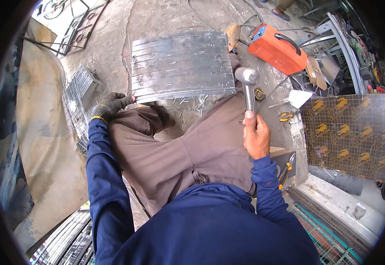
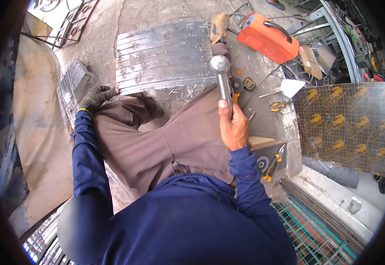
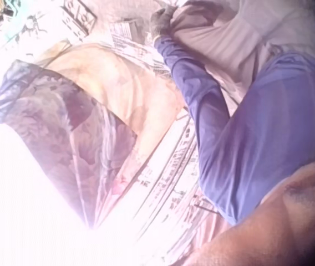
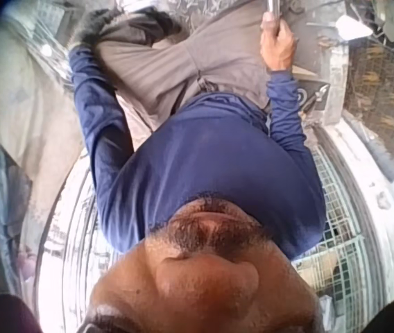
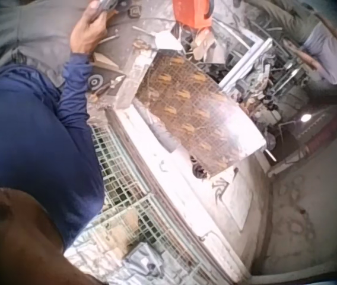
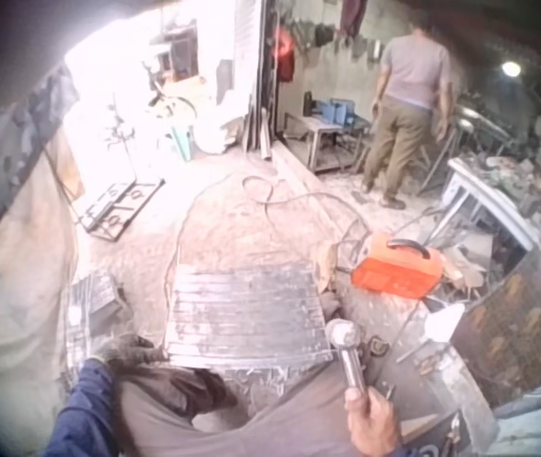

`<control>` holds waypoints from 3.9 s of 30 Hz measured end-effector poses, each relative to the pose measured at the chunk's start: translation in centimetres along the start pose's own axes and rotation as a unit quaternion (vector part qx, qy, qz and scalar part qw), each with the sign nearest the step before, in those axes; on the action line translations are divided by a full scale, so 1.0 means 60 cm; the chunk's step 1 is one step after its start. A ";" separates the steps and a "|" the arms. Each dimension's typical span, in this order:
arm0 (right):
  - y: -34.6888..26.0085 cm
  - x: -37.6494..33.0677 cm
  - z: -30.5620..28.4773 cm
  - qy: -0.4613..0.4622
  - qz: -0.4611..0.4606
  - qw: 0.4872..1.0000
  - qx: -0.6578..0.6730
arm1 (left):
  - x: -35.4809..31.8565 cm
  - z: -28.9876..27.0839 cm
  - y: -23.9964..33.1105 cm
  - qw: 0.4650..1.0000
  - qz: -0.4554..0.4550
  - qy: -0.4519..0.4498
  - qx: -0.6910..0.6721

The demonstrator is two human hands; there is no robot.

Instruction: Straightening a metal rod by hammering it against a flat metal surface on the ground.

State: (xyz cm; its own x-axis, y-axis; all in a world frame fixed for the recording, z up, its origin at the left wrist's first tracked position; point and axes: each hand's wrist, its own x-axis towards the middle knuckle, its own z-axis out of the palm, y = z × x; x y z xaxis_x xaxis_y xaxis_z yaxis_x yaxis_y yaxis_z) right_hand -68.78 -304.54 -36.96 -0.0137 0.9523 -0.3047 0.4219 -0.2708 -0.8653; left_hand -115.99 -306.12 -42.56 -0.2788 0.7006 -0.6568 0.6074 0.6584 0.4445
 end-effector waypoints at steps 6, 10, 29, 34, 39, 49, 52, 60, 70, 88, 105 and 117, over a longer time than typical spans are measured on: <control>0.022 0.012 0.010 0.000 -0.018 1.000 -0.025 | -0.004 0.002 -0.001 1.000 0.004 0.008 -0.002; 0.069 0.028 0.019 -0.024 0.005 0.995 -0.102 | -0.007 0.002 0.008 1.000 0.005 0.008 0.007; 0.015 0.026 -0.003 -0.063 0.113 0.992 -0.003 | -0.035 -0.008 0.030 1.000 -0.013 0.002 0.011; 0.000 0.005 -0.007 -0.030 0.080 0.994 0.070 | -0.030 0.000 0.022 1.000 0.002 0.003 0.000; -0.010 -0.002 -0.001 -0.041 0.065 0.995 0.063 | -0.030 -0.008 0.037 0.998 -0.033 -0.020 0.053; -0.014 -0.003 -0.001 -0.038 0.038 0.996 0.066 | -0.032 -0.007 0.052 0.995 -0.047 0.003 0.091; -0.010 -0.003 -0.003 -0.037 0.024 0.997 0.056 | -0.009 -0.005 0.022 0.998 -0.032 -0.014 0.054; -0.011 0.002 -0.008 -0.034 0.050 0.996 0.063 | 0.007 0.003 0.013 0.999 -0.008 -0.043 -0.004; -0.010 0.002 0.001 -0.050 0.060 0.996 0.043 | 0.057 0.000 -0.075 0.999 0.031 -0.042 -0.016; -0.004 0.011 0.008 -0.025 0.033 0.997 0.067 | 0.045 0.013 -0.146 0.998 0.002 -0.053 -0.029; 0.064 0.000 0.052 -0.034 -0.048 0.997 0.051 | 0.113 -0.074 -0.137 0.997 -0.054 -0.048 -0.004; 0.115 0.033 0.034 -0.015 -0.077 0.979 -0.190 | 0.074 -0.011 -0.115 0.997 -0.049 -0.055 0.000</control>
State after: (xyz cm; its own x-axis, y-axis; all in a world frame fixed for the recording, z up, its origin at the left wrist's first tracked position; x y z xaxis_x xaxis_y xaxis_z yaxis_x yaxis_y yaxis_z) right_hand -67.75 -304.84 -44.36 -0.1269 0.9717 -0.1992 0.7196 -0.0480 -0.6927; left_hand -121.92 -307.38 -48.13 -0.2540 0.5978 -0.7603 0.5815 0.7225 0.3739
